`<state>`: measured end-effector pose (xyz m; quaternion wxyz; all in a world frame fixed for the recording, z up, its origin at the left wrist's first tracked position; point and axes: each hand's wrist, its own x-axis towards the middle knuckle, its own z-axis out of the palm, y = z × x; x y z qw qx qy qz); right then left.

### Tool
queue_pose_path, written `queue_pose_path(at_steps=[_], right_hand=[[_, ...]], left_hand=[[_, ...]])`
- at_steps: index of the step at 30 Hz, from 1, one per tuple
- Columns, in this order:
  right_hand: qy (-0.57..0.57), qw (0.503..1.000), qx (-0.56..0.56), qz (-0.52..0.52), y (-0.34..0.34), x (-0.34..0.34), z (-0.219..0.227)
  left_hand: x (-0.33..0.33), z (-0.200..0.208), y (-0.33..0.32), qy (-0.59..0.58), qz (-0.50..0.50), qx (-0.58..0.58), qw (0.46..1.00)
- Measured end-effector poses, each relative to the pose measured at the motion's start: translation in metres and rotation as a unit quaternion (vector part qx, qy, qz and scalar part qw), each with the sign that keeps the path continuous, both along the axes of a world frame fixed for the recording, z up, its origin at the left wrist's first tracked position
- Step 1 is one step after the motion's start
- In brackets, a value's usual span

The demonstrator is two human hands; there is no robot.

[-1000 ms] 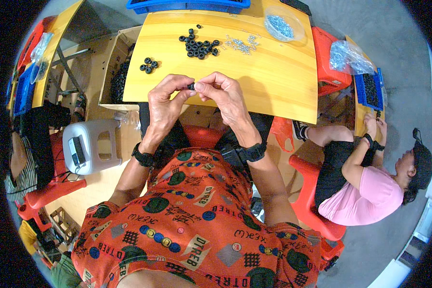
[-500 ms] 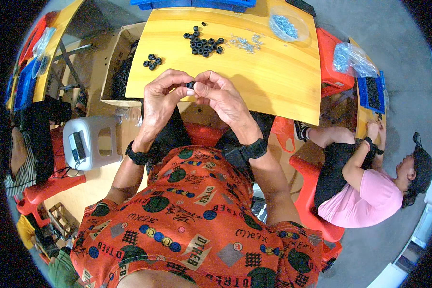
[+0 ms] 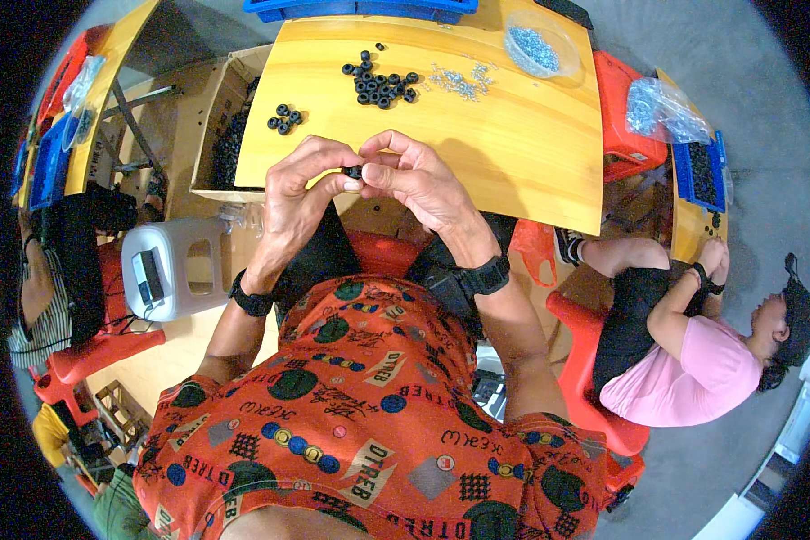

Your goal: The person picks up a black rubber component and a small metal pin, inserts the pin into the component, and places the assembly on the table before repeating the process.

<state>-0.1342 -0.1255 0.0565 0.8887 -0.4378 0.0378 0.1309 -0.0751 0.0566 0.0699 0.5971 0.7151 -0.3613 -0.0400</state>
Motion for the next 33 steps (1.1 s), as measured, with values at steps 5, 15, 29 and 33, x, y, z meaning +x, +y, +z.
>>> queue_pose_path(at_steps=[5, 15, 29, 33], right_hand=[[-0.026, 1.0, -0.001, -0.001, 0.002, 0.0, 0.003], [0.004, 0.998, 0.052, -0.03, 0.022, -0.022, 0.008], [0.009, 0.94, -0.283, -0.19, -0.009, -0.032, -0.026], [0.018, 0.929, -0.307, -0.204, -0.022, -0.036, -0.031]], left_hand=[[0.0, 0.003, 0.0, 0.036, -0.014, -0.039, 0.998], [-0.017, 0.011, 0.005, -0.003, -0.033, -0.029, 0.999], [0.056, -0.055, 0.05, -0.074, 0.287, 0.111, 0.949], [0.06, -0.07, 0.05, -0.11, 0.307, 0.165, 0.931]])
